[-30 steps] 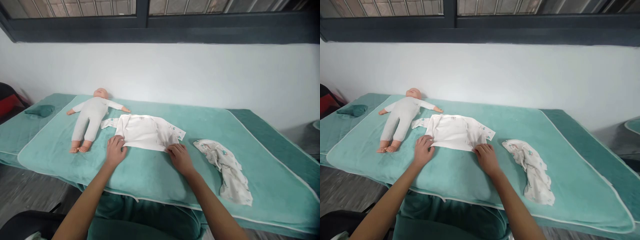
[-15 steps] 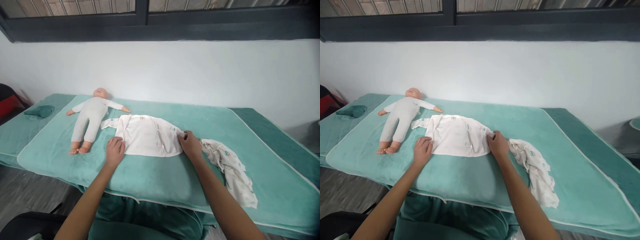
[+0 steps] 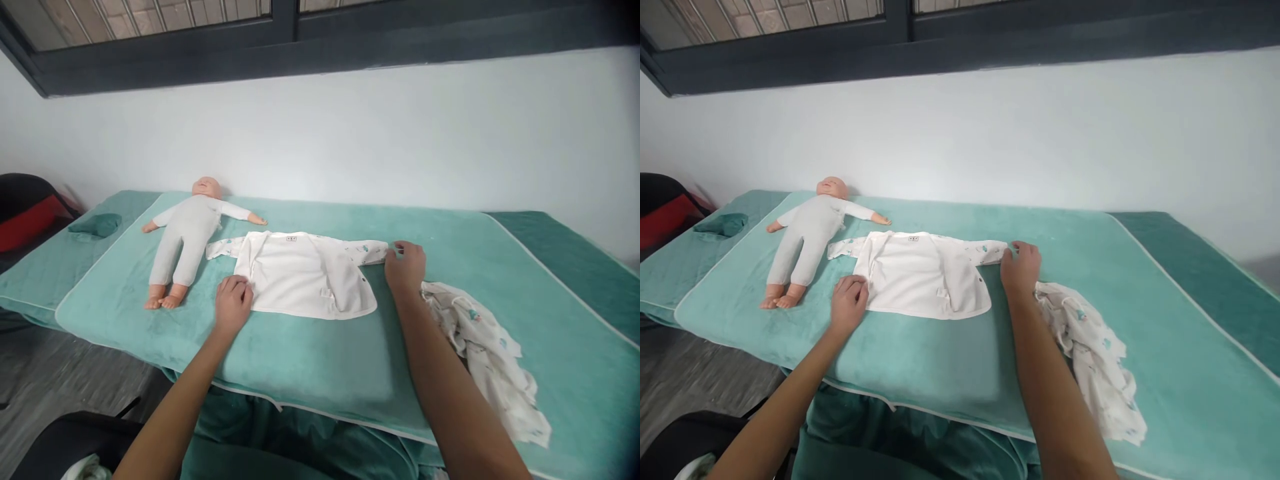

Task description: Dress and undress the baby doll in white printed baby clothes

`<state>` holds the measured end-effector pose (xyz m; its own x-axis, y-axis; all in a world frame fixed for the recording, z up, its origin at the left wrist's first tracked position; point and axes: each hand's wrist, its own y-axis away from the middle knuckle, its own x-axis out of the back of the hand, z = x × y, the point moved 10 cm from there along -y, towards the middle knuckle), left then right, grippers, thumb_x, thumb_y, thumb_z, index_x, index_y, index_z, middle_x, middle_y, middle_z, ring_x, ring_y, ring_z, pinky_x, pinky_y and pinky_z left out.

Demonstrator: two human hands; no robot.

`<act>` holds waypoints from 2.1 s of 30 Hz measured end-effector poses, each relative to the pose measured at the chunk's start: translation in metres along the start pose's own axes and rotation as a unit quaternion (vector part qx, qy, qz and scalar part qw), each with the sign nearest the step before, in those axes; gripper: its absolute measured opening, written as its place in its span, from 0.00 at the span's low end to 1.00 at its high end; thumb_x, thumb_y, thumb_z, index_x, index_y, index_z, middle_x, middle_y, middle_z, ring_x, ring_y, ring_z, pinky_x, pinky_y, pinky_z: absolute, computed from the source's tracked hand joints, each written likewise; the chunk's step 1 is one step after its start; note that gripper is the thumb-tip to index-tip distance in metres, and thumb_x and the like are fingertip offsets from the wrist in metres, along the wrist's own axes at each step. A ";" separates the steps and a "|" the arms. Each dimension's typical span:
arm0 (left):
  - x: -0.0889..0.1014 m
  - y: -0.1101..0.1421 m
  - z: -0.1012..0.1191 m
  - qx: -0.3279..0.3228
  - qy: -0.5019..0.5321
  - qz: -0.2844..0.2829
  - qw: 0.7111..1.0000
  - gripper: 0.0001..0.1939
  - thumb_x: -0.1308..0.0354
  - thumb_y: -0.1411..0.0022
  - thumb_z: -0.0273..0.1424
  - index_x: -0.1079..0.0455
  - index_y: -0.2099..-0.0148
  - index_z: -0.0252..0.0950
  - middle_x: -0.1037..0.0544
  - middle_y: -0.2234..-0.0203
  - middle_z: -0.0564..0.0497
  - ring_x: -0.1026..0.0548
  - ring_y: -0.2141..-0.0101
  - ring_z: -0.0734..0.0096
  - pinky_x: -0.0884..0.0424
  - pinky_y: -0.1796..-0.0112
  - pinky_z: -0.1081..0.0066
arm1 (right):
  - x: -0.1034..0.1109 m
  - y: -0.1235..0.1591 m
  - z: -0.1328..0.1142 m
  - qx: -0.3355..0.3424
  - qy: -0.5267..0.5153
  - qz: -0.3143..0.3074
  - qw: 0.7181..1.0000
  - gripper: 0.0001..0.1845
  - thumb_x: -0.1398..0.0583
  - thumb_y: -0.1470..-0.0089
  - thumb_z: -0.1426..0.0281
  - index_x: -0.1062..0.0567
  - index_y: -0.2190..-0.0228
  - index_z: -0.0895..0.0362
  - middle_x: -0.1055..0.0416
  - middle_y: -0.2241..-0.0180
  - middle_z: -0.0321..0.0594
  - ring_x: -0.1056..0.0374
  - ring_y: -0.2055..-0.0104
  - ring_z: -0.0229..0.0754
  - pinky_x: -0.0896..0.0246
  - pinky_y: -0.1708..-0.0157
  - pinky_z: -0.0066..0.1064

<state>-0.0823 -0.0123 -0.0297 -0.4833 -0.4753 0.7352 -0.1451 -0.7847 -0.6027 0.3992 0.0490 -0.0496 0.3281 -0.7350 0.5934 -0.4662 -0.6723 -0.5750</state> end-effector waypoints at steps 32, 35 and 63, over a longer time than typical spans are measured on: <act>-0.001 -0.039 -0.096 0.224 0.050 0.049 0.972 0.17 0.48 0.32 0.36 0.23 0.48 0.37 0.21 0.64 0.45 0.25 0.62 0.60 0.32 0.57 0.64 | 0.020 0.020 -0.036 0.026 -0.010 -0.009 1.000 0.16 0.48 0.46 0.69 0.24 0.60 0.57 0.29 0.57 0.52 0.35 0.50 0.54 0.40 0.45 0.48; -0.010 -0.037 -0.094 0.250 0.051 -0.009 0.967 0.17 0.48 0.31 0.40 0.22 0.51 0.39 0.21 0.71 0.48 0.25 0.67 0.61 0.36 0.63 0.66 | 0.031 0.040 -0.067 0.050 -0.067 0.006 0.996 0.15 0.49 0.42 0.67 0.25 0.58 0.57 0.28 0.57 0.51 0.33 0.49 0.52 0.37 0.46 0.46; -0.028 -0.031 -0.103 0.286 0.526 -0.014 0.800 0.14 0.31 0.45 0.35 0.23 0.56 0.38 0.31 0.75 0.56 0.36 0.74 0.77 0.42 0.71 0.74 | -0.119 0.198 -0.328 0.366 -0.116 -0.416 0.824 0.27 0.46 0.32 0.67 0.35 0.36 0.64 0.41 0.32 0.57 0.48 0.28 0.54 0.49 0.31 0.50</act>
<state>-0.1531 0.0666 -0.0641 -0.9903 -0.0916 -0.1046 0.1047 -0.9863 -0.1277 -0.0021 0.0323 -0.0492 0.4715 0.0678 0.8792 0.5921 -0.7632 -0.2586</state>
